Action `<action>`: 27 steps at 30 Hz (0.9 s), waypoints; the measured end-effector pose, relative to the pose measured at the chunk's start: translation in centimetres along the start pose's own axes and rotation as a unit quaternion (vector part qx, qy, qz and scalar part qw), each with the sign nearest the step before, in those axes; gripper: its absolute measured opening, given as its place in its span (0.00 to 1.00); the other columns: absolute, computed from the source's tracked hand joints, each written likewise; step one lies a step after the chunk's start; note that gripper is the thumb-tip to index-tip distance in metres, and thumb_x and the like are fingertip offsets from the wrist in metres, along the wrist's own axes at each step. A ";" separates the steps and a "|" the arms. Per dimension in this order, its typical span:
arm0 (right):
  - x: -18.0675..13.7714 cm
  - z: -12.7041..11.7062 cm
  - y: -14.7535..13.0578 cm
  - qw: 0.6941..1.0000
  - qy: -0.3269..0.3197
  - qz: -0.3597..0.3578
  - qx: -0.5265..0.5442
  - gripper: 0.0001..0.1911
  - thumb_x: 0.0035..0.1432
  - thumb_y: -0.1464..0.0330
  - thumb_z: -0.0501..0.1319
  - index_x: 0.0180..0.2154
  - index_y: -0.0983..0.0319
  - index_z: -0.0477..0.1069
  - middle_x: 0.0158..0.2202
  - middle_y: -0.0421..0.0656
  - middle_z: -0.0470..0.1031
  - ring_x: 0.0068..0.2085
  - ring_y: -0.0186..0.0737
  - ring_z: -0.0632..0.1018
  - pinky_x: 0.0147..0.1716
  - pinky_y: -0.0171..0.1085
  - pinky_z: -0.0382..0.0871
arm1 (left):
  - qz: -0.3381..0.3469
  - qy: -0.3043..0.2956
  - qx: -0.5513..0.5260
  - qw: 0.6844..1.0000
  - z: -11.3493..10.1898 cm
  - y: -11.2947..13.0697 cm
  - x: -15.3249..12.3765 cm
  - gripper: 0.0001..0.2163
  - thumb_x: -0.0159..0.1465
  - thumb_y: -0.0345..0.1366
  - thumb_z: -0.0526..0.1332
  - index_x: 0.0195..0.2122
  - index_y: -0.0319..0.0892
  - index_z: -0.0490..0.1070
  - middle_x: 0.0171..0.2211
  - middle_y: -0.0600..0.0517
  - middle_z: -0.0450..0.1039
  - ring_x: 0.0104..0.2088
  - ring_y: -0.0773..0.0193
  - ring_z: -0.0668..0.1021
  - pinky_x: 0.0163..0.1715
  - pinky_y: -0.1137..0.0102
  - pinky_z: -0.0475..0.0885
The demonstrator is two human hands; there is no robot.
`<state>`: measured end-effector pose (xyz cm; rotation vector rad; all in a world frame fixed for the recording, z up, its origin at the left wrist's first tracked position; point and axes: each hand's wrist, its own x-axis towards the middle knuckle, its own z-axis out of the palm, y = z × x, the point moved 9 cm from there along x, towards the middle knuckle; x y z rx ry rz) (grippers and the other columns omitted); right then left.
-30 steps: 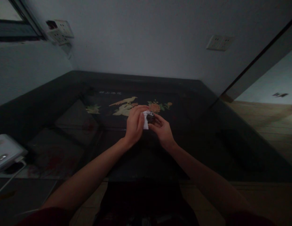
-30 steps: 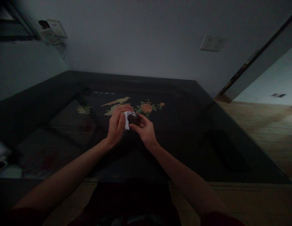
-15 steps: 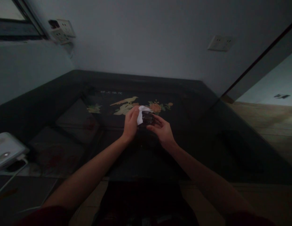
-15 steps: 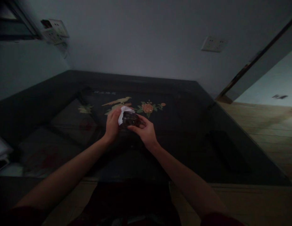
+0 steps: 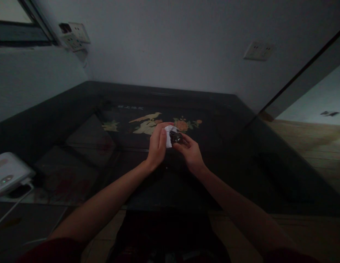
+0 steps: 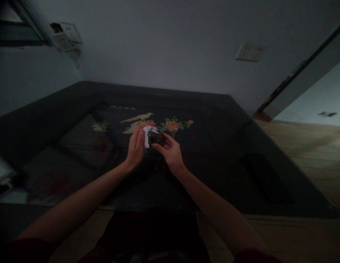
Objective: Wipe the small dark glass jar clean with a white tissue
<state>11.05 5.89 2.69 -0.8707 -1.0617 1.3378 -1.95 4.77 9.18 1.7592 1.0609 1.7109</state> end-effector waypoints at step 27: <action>-0.1 0.4 -0.1 1.000 -0.016 -0.009 -0.011 0.28 0.37 0.63 0.74 0.44 0.59 0.74 0.46 0.45 0.80 0.48 0.46 0.79 0.52 0.46 0.72 | -0.206 0.005 -0.232 0.951 0.9 -5.5 0.3 0.19 0.65 0.48 0.48 0.39 0.40 0.73 0.38 0.45 0.79 0.42 0.57 0.80 0.44 0.60 0.74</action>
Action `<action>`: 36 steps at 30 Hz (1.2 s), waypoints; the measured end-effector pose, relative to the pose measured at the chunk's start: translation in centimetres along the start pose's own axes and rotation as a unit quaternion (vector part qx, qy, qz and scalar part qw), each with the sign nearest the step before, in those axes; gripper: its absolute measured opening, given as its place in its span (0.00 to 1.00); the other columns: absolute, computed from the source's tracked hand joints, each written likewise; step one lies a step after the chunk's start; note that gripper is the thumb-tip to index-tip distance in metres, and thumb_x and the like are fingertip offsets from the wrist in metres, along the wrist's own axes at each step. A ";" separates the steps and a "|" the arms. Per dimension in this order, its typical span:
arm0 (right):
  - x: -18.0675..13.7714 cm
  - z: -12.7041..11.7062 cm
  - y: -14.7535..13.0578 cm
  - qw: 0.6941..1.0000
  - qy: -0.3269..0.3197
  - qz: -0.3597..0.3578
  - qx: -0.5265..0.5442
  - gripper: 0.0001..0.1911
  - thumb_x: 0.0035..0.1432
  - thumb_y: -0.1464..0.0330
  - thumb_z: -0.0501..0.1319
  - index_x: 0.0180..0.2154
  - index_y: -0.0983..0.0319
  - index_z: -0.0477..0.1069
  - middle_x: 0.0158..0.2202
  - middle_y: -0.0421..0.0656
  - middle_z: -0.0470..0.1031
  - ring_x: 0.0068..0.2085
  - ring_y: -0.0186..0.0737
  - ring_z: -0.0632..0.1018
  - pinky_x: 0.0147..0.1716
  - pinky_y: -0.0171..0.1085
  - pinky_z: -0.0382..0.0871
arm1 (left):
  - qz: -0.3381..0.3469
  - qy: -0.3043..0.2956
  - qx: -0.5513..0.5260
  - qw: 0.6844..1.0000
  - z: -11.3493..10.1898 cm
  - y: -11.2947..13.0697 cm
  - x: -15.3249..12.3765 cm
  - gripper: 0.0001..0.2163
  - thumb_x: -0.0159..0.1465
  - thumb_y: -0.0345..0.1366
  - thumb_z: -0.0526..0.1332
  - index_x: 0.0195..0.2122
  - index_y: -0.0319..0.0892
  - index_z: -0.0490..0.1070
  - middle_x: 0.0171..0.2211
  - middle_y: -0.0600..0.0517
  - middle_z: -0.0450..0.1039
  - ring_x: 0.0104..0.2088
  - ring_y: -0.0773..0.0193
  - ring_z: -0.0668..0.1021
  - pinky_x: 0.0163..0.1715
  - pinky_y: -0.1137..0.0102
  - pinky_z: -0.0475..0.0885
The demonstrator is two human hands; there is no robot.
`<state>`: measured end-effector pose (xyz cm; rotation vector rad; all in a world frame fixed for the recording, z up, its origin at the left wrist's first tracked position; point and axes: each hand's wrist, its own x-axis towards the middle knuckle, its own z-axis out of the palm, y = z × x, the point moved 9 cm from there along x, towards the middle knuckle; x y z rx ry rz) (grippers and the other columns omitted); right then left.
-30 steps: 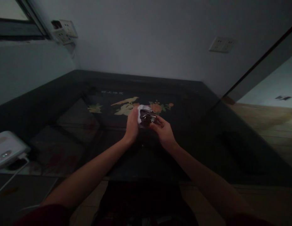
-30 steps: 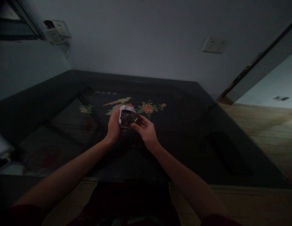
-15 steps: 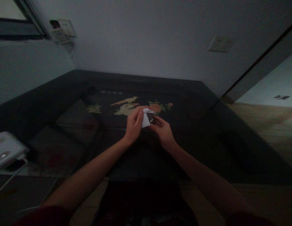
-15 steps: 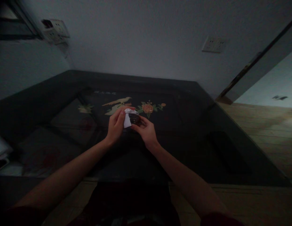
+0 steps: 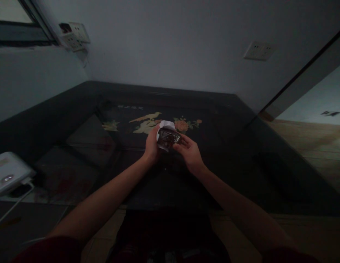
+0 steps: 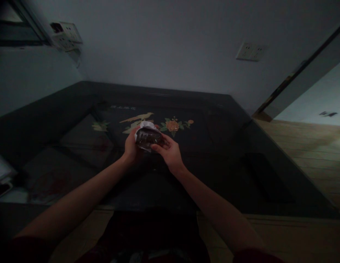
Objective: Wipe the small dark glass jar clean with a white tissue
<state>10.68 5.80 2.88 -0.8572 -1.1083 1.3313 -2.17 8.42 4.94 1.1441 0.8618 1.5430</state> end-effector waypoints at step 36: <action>-0.4 -0.5 0.6 0.999 0.037 0.022 -0.008 0.22 0.39 0.65 0.72 0.40 0.61 0.75 0.40 0.44 0.80 0.43 0.45 0.79 0.48 0.44 0.72 | 0.279 -0.049 0.340 0.897 2.6 5.8 -2.9 0.16 0.69 0.40 0.47 0.38 0.42 0.74 0.40 0.46 0.77 0.43 0.59 0.77 0.47 0.61 0.70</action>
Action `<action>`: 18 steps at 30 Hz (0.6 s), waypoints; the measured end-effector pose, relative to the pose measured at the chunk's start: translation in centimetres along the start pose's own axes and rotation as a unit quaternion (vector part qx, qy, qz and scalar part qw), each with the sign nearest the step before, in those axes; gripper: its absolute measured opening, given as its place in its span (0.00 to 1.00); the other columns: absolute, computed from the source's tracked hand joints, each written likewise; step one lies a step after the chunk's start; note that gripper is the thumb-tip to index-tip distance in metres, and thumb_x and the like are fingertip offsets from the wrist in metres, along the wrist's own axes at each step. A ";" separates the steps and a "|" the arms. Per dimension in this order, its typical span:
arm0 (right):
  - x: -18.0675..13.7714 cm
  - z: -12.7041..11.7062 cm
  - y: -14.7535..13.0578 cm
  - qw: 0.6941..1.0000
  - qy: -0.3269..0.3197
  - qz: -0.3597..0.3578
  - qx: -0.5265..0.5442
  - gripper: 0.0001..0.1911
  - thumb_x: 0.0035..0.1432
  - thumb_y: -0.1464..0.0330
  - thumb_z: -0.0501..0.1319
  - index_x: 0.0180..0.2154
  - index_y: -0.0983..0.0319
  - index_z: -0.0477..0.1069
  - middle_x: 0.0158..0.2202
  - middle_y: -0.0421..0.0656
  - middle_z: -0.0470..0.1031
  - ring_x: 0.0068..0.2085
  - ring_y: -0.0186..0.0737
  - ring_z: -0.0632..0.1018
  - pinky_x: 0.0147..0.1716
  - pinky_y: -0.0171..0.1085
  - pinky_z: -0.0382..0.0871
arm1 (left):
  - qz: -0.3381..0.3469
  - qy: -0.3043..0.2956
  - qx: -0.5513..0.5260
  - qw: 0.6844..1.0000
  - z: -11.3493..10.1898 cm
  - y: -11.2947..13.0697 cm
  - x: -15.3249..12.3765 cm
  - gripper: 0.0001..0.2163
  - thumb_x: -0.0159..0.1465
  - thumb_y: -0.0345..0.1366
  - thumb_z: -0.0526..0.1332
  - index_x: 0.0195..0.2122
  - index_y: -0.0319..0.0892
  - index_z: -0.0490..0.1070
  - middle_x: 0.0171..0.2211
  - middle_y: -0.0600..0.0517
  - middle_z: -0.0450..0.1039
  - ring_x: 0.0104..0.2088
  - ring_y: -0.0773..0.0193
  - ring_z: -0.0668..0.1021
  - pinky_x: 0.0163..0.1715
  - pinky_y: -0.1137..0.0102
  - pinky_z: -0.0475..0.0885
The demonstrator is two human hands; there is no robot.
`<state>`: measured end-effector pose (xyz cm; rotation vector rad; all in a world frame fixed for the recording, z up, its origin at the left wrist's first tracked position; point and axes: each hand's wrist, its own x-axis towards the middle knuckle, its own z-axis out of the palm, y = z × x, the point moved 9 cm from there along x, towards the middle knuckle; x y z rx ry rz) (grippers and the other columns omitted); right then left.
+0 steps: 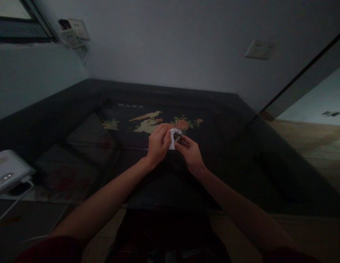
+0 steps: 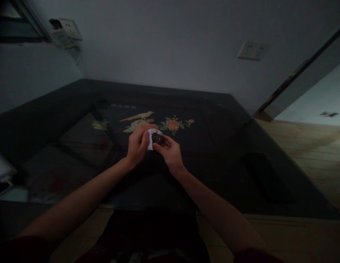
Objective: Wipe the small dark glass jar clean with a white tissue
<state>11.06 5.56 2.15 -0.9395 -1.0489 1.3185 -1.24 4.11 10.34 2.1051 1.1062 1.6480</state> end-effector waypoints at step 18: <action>0.0 0.1 0.0 1.000 0.001 0.013 0.011 0.23 0.36 0.62 0.75 0.38 0.59 0.76 0.40 0.43 0.81 0.43 0.44 0.80 0.48 0.44 0.73 | -0.305 0.119 -0.342 0.881 1.2 -7.3 -1.2 0.14 0.59 0.48 0.61 0.29 0.41 0.71 0.25 0.53 0.71 0.27 0.65 0.74 0.30 0.71 0.68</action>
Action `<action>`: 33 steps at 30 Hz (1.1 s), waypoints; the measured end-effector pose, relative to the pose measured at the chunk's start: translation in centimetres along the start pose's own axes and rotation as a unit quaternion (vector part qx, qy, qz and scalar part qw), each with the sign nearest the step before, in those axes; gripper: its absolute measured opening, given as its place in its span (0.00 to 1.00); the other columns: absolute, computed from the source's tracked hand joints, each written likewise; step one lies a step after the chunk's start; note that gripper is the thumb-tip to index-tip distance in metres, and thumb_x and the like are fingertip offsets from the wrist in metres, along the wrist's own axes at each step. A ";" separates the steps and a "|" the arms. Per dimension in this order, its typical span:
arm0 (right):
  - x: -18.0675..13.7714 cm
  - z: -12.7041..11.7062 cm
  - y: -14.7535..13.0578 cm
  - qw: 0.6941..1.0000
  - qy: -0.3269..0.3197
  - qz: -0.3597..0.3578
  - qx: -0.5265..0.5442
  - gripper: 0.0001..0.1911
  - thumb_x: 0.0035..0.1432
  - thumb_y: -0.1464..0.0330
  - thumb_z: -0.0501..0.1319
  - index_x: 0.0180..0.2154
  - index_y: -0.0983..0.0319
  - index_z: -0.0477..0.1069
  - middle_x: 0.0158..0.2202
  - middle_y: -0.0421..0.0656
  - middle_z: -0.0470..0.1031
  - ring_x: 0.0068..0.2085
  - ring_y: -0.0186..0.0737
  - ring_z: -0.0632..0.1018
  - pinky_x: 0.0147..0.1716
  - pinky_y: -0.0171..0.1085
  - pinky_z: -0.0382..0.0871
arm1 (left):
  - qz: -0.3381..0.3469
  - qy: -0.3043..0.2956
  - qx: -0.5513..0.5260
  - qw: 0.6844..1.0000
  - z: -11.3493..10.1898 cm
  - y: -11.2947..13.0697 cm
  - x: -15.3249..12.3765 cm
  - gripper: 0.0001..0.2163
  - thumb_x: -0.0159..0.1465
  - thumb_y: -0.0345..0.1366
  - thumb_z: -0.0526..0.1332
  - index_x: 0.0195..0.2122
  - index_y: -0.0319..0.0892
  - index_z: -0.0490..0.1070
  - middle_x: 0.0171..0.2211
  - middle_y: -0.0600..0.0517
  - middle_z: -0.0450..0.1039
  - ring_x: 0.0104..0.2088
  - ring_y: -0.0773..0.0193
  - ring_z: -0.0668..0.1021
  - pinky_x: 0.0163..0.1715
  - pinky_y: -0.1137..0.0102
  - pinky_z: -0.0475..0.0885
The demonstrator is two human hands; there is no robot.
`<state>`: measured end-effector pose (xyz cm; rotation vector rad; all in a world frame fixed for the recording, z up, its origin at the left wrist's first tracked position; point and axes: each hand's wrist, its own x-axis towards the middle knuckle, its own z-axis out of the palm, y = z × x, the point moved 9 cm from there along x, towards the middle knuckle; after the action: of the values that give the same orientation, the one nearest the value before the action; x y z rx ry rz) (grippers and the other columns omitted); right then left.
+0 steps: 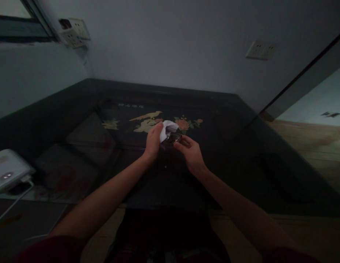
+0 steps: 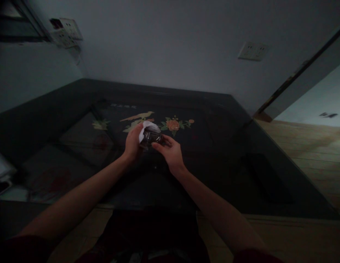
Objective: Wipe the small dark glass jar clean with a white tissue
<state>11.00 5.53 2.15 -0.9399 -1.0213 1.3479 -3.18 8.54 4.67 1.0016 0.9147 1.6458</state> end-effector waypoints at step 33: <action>-0.1 0.5 -0.8 0.999 -0.031 -0.038 -0.020 0.27 0.37 0.60 0.74 0.41 0.59 0.74 0.43 0.45 0.80 0.45 0.46 0.79 0.49 0.46 0.73 | -0.100 -0.029 -0.112 0.988 1.1 -1.7 -0.3 0.14 0.61 0.44 0.55 0.35 0.40 0.73 0.31 0.49 0.77 0.36 0.60 0.79 0.38 0.67 0.73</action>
<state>10.72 5.39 3.06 -0.8845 -1.1241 1.3054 -1.50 8.80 3.51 0.7741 0.7466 1.5031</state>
